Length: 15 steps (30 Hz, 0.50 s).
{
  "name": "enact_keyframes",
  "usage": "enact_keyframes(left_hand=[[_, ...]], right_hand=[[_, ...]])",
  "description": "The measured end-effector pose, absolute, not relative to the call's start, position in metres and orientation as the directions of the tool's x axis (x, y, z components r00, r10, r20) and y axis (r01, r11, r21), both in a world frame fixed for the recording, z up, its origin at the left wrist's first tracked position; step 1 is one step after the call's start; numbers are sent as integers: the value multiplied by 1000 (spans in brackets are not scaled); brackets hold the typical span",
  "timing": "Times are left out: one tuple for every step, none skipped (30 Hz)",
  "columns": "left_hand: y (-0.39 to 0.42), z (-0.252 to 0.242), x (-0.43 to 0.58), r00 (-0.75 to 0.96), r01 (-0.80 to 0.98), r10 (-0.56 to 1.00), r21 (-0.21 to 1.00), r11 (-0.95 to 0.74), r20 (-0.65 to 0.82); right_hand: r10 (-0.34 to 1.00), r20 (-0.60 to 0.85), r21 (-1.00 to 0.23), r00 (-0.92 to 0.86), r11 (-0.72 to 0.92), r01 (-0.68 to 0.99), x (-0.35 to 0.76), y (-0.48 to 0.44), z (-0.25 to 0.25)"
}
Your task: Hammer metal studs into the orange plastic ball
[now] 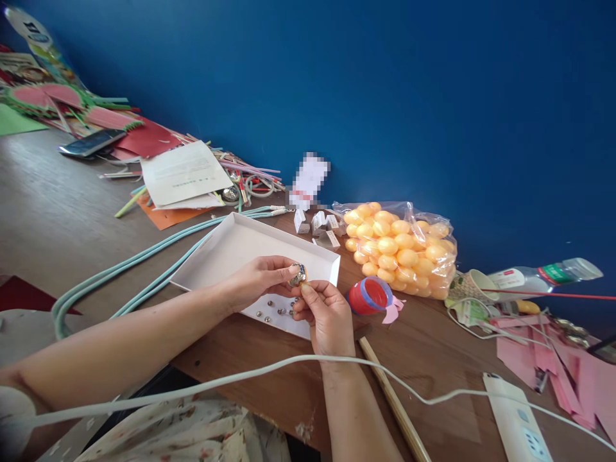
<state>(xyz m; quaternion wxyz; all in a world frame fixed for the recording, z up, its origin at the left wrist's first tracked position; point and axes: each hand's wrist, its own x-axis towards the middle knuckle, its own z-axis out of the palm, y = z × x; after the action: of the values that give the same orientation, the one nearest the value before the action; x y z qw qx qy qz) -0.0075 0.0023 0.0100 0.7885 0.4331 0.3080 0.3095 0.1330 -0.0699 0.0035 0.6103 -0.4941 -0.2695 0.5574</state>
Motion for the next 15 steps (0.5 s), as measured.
enact_keyframes(left_hand=[[2, 10, -7, 616, -217, 758, 879, 424, -214], [2, 10, -7, 615, -210, 759, 884, 417, -212], [2, 10, -7, 616, -203, 759, 889, 412, -211], [2, 10, -7, 614, -197, 761, 893, 405, -209], [2, 11, -7, 612, -192, 763, 897, 398, -208], [2, 11, -7, 608, -186, 766, 901, 393, -208], [1, 12, -7, 604, -183, 770, 904, 388, -208], [1, 13, -7, 600, -181, 773, 906, 384, -207], [1, 14, -7, 597, -181, 775, 906, 382, -207], [0, 14, -7, 596, -180, 775, 906, 382, -208], [0, 15, -7, 597, -181, 775, 906, 382, -207], [0, 15, -7, 597, -183, 776, 907, 380, -205], [0, 14, -7, 596, -185, 777, 908, 377, -201], [0, 14, -7, 595, -187, 779, 909, 373, -198], [0, 13, -6, 594, -188, 781, 910, 369, -194]], right_hand=[[946, -223, -904, 235, -110, -414, 133, -70, 4], [946, -223, -904, 236, -110, -413, 132, -70, 4], [946, -222, -905, 236, -110, -410, 132, -69, 4], [946, -223, -907, 236, -112, -406, 132, -69, 4], [946, -223, -908, 235, -114, -403, 132, -69, 4], [947, -220, -909, 233, -113, -401, 132, -69, 3], [948, -218, -910, 230, -112, -400, 132, -69, 3], [949, -216, -910, 230, -110, -400, 131, -69, 3], [950, -213, -911, 229, -109, -398, 131, -69, 4], [950, -211, -912, 230, -107, -396, 131, -69, 4], [950, -209, -913, 232, -105, -394, 131, -69, 4], [950, -208, -915, 233, -104, -390, 131, -69, 4], [951, -204, -916, 234, -101, -387, 131, -69, 4], [952, -198, -918, 234, -96, -385, 131, -70, 4], [953, -194, -919, 233, -94, -383, 131, -70, 4]])
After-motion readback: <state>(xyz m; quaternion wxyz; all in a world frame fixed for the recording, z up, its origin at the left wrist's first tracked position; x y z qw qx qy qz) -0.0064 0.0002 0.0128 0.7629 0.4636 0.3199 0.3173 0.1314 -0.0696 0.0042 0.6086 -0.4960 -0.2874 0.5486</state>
